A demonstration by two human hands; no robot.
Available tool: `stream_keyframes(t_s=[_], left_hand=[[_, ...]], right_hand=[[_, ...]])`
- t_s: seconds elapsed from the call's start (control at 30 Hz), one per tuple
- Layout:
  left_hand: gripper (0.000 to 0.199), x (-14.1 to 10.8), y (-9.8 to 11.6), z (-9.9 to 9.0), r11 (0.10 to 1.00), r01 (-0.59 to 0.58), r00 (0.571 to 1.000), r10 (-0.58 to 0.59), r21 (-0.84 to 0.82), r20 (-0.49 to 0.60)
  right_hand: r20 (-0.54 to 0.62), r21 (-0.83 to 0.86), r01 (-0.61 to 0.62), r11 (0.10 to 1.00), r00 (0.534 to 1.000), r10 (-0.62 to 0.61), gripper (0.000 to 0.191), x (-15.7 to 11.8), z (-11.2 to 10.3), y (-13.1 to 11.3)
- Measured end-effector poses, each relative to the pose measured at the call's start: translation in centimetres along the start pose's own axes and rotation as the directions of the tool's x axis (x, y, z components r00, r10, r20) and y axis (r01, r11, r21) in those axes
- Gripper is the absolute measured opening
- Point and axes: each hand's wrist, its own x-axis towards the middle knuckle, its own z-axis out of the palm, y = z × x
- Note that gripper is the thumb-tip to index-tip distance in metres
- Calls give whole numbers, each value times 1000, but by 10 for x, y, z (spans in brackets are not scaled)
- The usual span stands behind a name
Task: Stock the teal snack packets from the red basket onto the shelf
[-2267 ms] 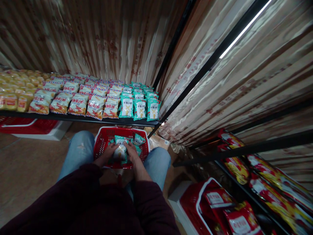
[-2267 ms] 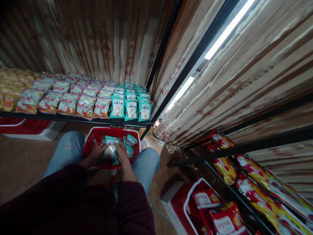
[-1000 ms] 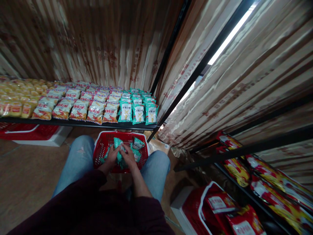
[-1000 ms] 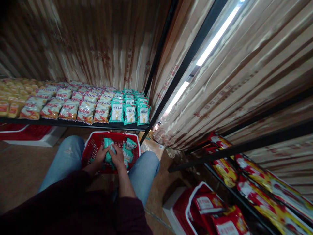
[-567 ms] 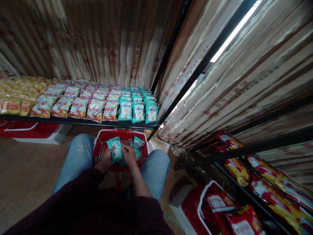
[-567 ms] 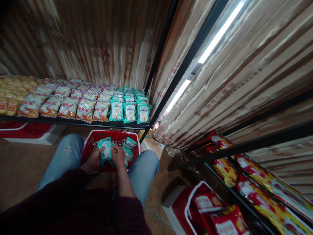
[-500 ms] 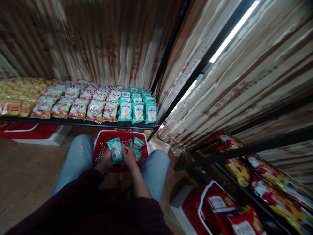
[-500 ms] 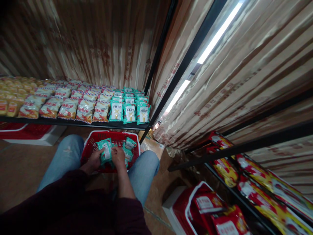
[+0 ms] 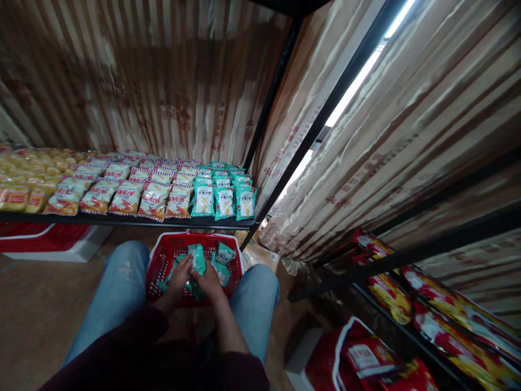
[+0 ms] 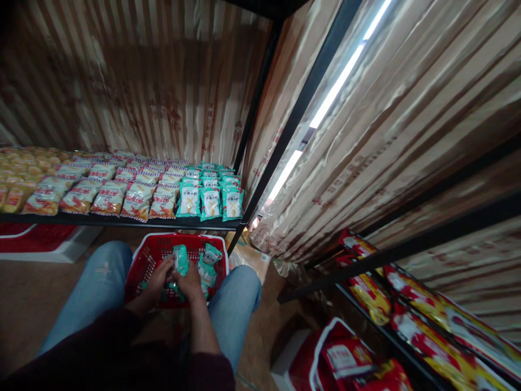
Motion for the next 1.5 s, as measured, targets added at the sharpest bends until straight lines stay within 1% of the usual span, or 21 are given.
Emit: stream_keyframes(t_s=[0.07,0.13,0.2,0.27,0.33,0.4,0.47,0.53,0.6,0.67,0.7,0.73,0.8,0.87,0.9,0.97,1.03,1.13,1.33,1.5], left_hand=[[37,-1,0,1,999,24,999,-23,32,-28],[35,-3,5,1,997,16,997,-11,75,-70],[30,-8,12,2,995,-5,997,12,100,-75],[27,-14,19,4,997,10,999,-8,74,-33],[25,-18,25,7,999,39,998,-39,13,43],[25,-20,29,12,997,59,991,-53,-52,121],[28,-21,31,16,992,71,981,-50,-105,189],[30,-20,31,20,988,71,974,-39,-139,221],[33,-17,31,22,987,50,975,-15,-151,221],[38,-14,32,25,989,-3,980,32,-146,195],[41,-12,32,27,990,-36,982,60,-136,180],[44,-10,33,29,990,-71,982,91,-124,168],[48,-6,36,36,987,-132,975,147,-93,169],[49,-2,42,46,979,-192,962,200,-64,188],[48,0,45,52,974,-222,953,228,-53,199],[47,4,53,66,961,-271,935,275,-49,223],[46,10,61,79,955,-291,922,297,-60,249],[43,21,70,97,956,-285,917,295,-74,268],[38,37,78,125,970,-234,943,243,-66,229],[35,43,86,141,965,-261,944,255,1,207]], right_hand=[[-19,48,-36,998,999,37,36,1,-4,-1],[-6,193,-79,978,997,82,31,3,-9,-2],[1,369,-104,923,994,112,34,3,-14,-4],[5,494,-108,863,993,121,38,4,-18,-6],[-2,549,-105,829,992,127,38,4,-22,-8],[-19,566,-97,819,991,130,36,4,-26,-10],[-39,553,-63,831,994,102,35,4,-30,-11],[-52,507,-3,862,998,34,34,4,-35,-12],[-86,401,76,913,995,-45,33,4,-39,-12],[-195,216,158,964,974,-116,33,4,-43,-12],[-272,104,192,976,949,-157,35,4,-44,-12],[-352,-8,216,976,913,-205,38,4,-44,-12],[-482,-193,244,950,820,-309,41,4,-45,-12],[-544,-305,260,916,743,-391,41,5,-45,-14],[-556,-342,266,901,716,-422,40,6,-45,-15],[-560,-395,276,876,683,-468,40,8,-47,-19],[-559,-425,283,860,665,-495,40,11,-50,-22],[-560,-447,279,850,654,-509,43,19,-57,-28],[-548,-458,247,854,677,-491,47,34,-70,-35],[-568,-465,240,852,658,-495,48,43,-75,-38]])
